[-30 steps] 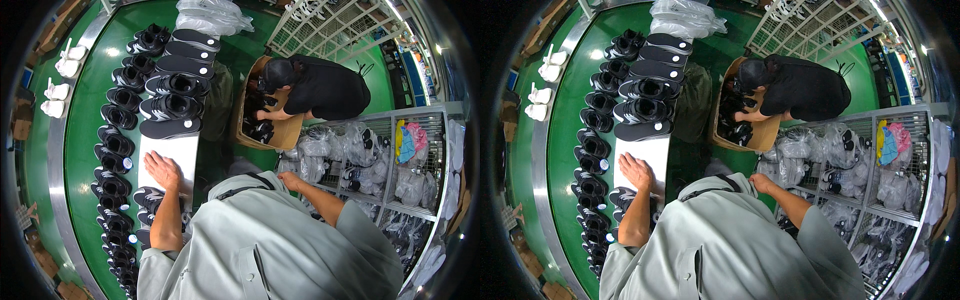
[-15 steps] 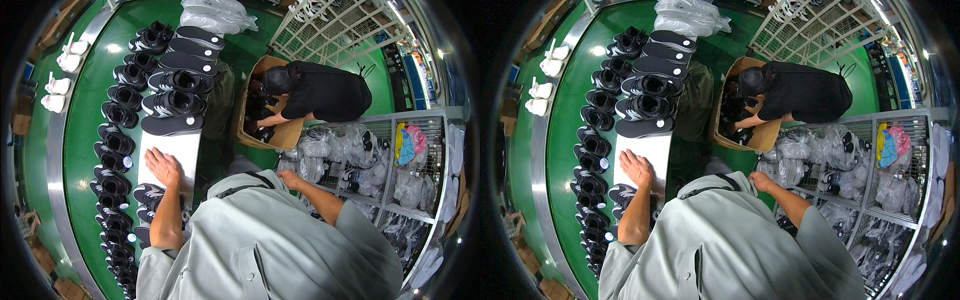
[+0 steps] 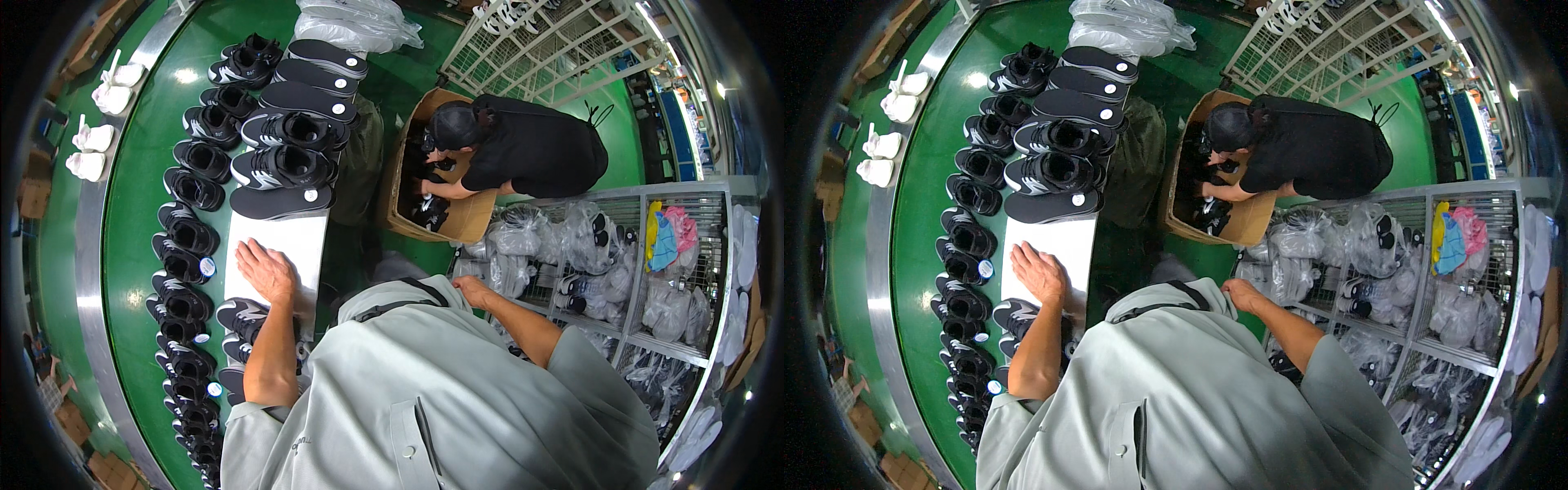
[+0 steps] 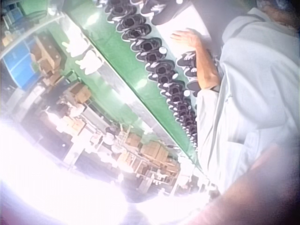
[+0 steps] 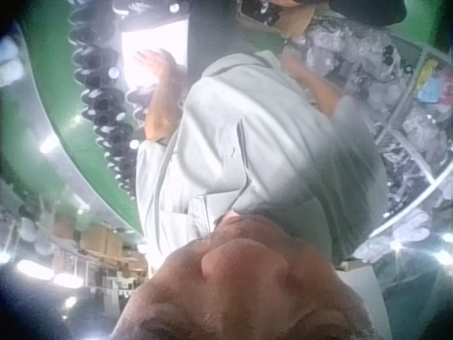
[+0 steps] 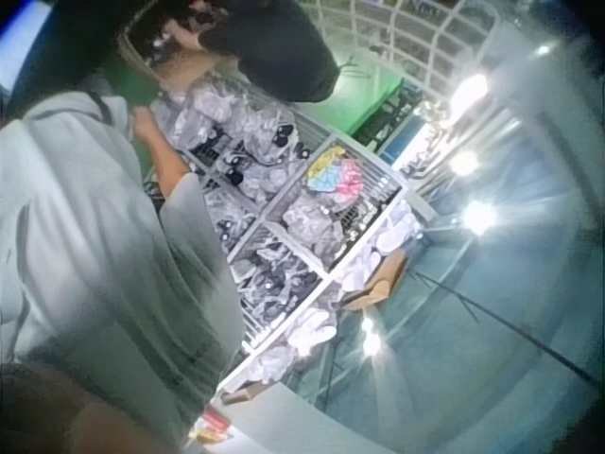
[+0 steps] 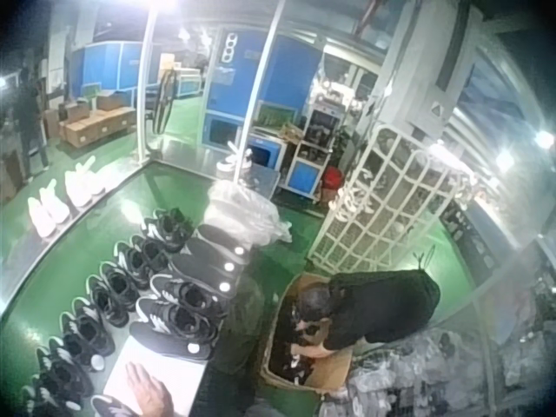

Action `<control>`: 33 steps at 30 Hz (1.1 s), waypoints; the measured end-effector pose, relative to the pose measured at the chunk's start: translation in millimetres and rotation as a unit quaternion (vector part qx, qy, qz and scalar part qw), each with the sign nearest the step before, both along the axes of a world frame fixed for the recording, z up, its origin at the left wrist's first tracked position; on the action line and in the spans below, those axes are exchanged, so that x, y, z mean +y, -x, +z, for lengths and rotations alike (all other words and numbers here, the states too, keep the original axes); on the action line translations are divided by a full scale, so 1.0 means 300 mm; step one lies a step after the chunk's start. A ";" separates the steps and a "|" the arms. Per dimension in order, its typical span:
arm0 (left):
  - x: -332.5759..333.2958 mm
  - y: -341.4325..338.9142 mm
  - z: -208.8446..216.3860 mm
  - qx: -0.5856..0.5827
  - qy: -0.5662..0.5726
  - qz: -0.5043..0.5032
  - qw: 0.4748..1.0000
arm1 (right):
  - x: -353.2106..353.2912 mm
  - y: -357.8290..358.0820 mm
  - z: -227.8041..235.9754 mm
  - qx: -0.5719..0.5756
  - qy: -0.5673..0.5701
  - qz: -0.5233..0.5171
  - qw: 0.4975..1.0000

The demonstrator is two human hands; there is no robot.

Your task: The person picks up shoes from a box one at a time, inserts an insole into each shoe by hand, and places the finished shoes back onto a conveyor belt.

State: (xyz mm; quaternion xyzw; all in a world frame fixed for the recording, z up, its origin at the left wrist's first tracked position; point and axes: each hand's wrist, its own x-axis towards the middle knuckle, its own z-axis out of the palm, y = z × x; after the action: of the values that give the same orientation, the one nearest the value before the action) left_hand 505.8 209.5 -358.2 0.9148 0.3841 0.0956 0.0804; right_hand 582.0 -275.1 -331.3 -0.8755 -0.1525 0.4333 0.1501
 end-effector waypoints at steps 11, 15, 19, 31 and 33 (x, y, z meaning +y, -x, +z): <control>0.002 -0.007 -0.003 -0.009 0.006 -0.001 1.000 | 0.035 -0.031 0.028 0.004 0.007 0.012 1.000; 0.005 -0.011 -0.007 -0.005 0.010 0.002 1.000 | 0.051 -0.038 0.043 0.005 0.008 -0.007 1.000; 0.009 -0.013 -0.023 -0.001 0.009 0.003 1.000 | 0.030 -0.057 0.017 -0.024 -0.010 -0.019 0.999; 0.021 -0.033 -0.022 -0.002 0.012 -0.003 1.000 | 0.013 -0.226 0.033 -0.002 0.002 -0.187 0.982; 0.020 -0.021 -0.028 0.002 0.011 -0.001 1.000 | 0.024 -0.227 0.042 -0.001 -0.002 -0.184 0.983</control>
State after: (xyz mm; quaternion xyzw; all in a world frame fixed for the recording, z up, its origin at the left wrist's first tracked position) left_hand 512.2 215.3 -366.6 0.9145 0.3840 0.0897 0.0900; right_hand 650.1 -268.0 -318.8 -0.8886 0.0106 0.3972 0.2291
